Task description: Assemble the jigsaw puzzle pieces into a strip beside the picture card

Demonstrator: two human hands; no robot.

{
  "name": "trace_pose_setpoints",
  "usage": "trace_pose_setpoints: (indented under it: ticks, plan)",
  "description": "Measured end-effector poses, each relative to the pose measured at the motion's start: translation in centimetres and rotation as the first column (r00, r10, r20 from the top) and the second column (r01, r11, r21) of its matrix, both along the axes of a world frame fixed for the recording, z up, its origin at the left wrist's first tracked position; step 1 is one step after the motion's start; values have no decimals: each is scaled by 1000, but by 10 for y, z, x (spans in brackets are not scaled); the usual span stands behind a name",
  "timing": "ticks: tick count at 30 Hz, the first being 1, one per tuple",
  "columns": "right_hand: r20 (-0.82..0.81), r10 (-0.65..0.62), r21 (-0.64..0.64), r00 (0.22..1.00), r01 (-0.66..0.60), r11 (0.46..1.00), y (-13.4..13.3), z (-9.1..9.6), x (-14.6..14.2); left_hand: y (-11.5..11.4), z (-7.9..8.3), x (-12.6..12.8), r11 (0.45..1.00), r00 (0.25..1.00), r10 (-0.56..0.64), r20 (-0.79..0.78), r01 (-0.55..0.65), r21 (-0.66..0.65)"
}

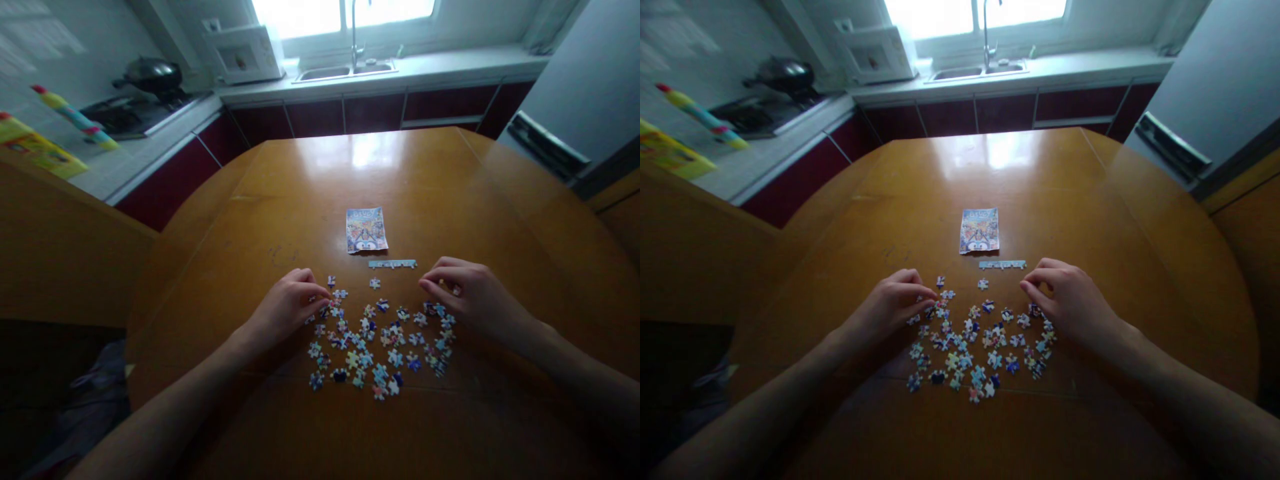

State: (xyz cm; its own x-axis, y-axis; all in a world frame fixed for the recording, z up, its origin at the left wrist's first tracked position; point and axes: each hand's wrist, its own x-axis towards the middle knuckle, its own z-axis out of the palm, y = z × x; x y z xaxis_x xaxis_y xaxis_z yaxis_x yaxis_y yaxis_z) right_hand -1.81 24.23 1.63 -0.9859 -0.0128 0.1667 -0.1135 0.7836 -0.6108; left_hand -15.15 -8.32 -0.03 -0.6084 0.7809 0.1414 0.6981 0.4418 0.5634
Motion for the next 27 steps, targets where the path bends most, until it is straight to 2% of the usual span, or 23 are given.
trace_pose_setpoints:
  ticks: [7, 10, 13, 20, 24, 27]
  plan:
    - [8, -169, 13, 986, 169, 986, 38, 6, -16, 2, 4, 1, 999, 998, -23, 55, 24, -24]
    - [7, -192, 22, 981, 192, 981, 50, 6, -19, 2, 6, 0, 1000, 998, -23, 67, 23, 0]
    - [44, -181, 35, 983, 179, 983, 53, 6, -20, 2, 7, -1, 1000, 1000, -1, 31, 0, 31]
    - [270, -122, 111, 955, 95, 989, 48, -4, -18, 3, 5, -2, 997, 1000, 21, 16, -22, 74]
    - [290, -88, 194, 953, 31, 981, 47, -6, -19, 3, 3, -1, 998, 999, 34, 43, -36, 48]
    - [304, -78, 211, 949, 13, 977, 47, -3, -21, 3, 3, -1, 998, 998, 37, 58, -39, 42]
